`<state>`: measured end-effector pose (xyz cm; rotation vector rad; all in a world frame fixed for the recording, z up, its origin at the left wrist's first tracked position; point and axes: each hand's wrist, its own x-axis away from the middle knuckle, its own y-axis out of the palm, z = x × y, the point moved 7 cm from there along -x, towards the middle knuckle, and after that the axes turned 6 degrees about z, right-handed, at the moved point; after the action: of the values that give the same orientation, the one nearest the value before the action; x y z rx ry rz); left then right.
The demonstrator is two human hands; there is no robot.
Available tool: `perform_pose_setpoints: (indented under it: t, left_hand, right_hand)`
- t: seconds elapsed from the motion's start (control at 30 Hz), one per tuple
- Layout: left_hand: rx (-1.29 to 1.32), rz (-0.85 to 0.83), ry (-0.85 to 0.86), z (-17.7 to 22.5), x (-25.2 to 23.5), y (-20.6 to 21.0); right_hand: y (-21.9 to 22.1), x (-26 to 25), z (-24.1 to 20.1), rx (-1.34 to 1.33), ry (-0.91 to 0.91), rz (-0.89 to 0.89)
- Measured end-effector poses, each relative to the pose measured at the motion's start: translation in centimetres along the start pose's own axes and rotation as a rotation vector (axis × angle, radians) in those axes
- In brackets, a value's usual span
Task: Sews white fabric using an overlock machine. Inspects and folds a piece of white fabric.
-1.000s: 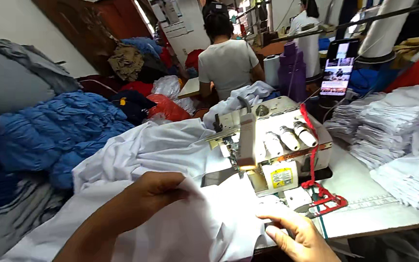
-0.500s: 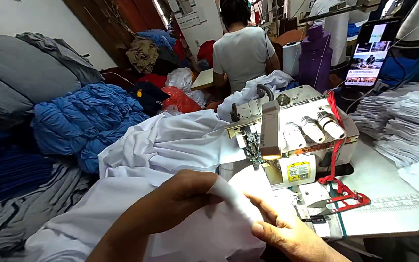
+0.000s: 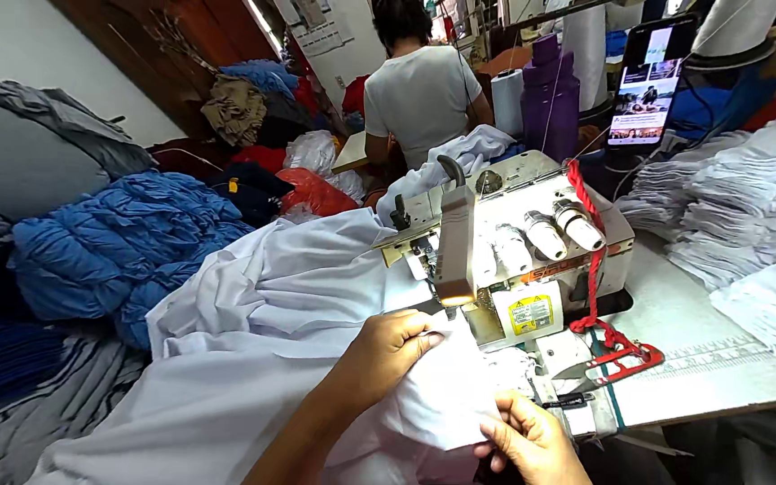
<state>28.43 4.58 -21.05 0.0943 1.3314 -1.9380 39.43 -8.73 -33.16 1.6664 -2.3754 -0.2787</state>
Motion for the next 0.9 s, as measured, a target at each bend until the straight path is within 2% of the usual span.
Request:
perform_pose_setpoints:
  t: [0.13,0.27,0.5,0.63,0.77,0.9]
  left_hand:
    - [-0.018,0.036,-0.027,-0.2,-0.4,0.2]
    - [-0.059,0.034,-0.081,-1.0,-0.6,0.8]
    - [-0.03,0.049,-0.307,-2.7,-0.4,1.2]
    - [0.002,0.029,-0.384,-2.7,0.0,1.0]
    - [-0.021,-0.058,-0.424,-2.1,0.3,0.7]
    - [-0.012,-0.122,-0.442,-1.9,0.2,0.6]
  right_hand:
    - [-0.5,-0.6,-0.2,-0.033,0.022,0.089]
    - [-0.3,-1.3,0.1,0.038,0.123,0.021]
    - [-0.2,-2.3,0.5,0.096,0.227,-0.047]
    - [-0.2,-1.4,0.1,0.129,0.167,-0.086]
    - [0.3,0.4,0.1,0.147,0.03,-0.153]
    - [0.8,1.1,-0.1,0.121,-0.013,-0.186]
